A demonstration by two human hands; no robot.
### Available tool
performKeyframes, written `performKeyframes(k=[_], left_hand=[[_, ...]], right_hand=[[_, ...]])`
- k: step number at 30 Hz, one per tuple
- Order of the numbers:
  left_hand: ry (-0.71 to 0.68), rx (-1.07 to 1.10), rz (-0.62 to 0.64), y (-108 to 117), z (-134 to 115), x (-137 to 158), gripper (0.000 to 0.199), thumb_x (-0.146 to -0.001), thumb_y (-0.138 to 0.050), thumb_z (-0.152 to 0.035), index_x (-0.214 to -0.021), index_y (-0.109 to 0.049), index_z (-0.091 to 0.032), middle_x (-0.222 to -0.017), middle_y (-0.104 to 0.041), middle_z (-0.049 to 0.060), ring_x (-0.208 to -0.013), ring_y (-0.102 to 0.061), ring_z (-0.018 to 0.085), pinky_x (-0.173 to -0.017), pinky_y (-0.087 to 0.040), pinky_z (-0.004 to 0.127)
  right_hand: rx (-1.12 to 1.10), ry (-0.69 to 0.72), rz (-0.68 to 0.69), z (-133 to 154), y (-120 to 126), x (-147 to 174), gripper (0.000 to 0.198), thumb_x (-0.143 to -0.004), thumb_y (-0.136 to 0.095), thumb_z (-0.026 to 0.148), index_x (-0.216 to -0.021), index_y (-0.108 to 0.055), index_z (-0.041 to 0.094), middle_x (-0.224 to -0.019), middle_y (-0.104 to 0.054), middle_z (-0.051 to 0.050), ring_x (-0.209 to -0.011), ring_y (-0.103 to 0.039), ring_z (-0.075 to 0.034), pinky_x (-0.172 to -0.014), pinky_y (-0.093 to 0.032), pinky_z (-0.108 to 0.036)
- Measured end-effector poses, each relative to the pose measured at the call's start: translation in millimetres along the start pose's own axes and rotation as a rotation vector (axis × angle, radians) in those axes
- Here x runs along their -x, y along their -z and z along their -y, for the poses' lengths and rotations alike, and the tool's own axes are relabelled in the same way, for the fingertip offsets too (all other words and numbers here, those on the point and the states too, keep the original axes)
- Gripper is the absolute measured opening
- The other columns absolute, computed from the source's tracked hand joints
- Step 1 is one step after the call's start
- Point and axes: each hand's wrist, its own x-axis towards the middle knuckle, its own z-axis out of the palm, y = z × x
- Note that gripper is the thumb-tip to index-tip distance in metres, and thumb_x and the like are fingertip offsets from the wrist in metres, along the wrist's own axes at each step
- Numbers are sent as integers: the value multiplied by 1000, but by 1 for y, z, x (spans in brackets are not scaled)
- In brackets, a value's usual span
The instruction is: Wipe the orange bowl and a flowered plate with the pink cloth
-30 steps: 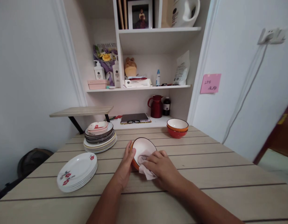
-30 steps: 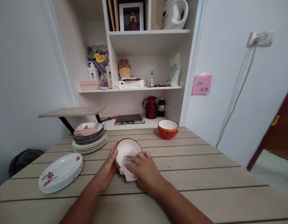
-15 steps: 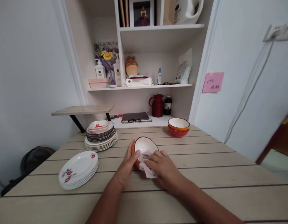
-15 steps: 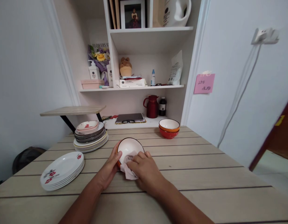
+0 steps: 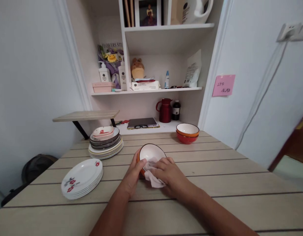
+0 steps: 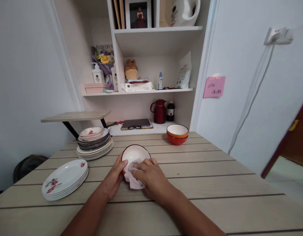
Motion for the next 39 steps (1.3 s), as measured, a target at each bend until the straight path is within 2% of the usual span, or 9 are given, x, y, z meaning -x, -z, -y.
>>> performKeyframes(k=[6, 11, 13, 17, 20, 23, 27, 33, 39], left_hand=[[23, -60, 19, 1, -7, 3, 75, -79, -81, -36, -148, -54, -25, -134, -71, 9, -125, -61, 32, -105, -45, 40], [28, -75, 40, 8, -10, 2, 70, -79, -80, -35, -145, -58, -25, -131, -73, 9, -123, -62, 32, -102, -46, 39], [55, -49, 38, 11, -8, 0, 70, -81, -79, -38, -146, -57, -24, -131, -73, 10, -121, -63, 33, -98, -48, 40], [140, 72, 44, 12, -4, -6, 71, -86, -73, -58, -144, -60, -18, -129, -74, 14, -117, -66, 36, -96, -50, 44], [142, 148, 63, 8, -2, -8, 77, -87, -69, -68, -143, -61, -17, -131, -73, 15, -123, -64, 35, -103, -47, 45], [80, 150, 67, 0, 1, -5, 80, -85, -77, -59, -153, -50, -27, -140, -69, 10, -128, -61, 32, -107, -45, 43], [81, 121, 80, -9, 2, 2, 90, -80, -87, -40, -158, -41, -31, -141, -67, 9, -128, -62, 30, -109, -44, 40], [55, 195, 46, -16, -2, 5, 78, -77, -83, -30, -148, -52, -26, -129, -73, 10, -119, -66, 30, -99, -48, 38], [70, 166, -8, -12, -1, 3, 68, -67, -75, -18, -134, -63, -23, -106, -78, 7, -91, -69, 25, -82, -50, 33]], right_hand=[[-25, -11, 21, -4, 7, 1, 17, -85, -71, 16, -98, -72, 26, -101, -75, -3, -102, -56, -25, -98, -32, -42], [86, -10, -16, -10, 11, 5, 34, -94, -61, 8, -115, -70, 33, -126, -74, -1, -123, -55, -27, -119, -6, -60], [119, 4, -41, -11, 10, 5, 31, -97, -59, 9, -114, -71, 32, -123, -76, -1, -121, -57, -26, -120, -2, -60], [108, 45, -73, -7, 6, 2, 31, -94, -63, 12, -117, -71, 31, -111, -79, -1, -108, -60, -24, -116, -15, -52], [110, 34, -41, -3, 3, 1, 32, -88, -68, 14, -116, -70, 29, -107, -78, -3, -102, -60, -24, -101, -27, -45], [140, -23, -4, 1, 2, -1, 27, -83, -68, 14, -109, -71, 24, -104, -77, -5, -96, -58, -25, -85, -29, -40], [163, -60, 12, 4, 1, -2, 25, -80, -69, 16, -105, -70, 19, -100, -75, -7, -90, -57, -24, -78, -27, -38], [206, 55, -75, 1, -4, -2, 14, -93, -67, 17, -106, -70, 22, -93, -72, -4, -89, -55, -22, -80, -28, -38], [103, 15, -59, -1, 0, -1, 19, -89, -72, 15, -103, -72, 28, -101, -76, -1, -95, -57, -23, -93, -30, -42]])
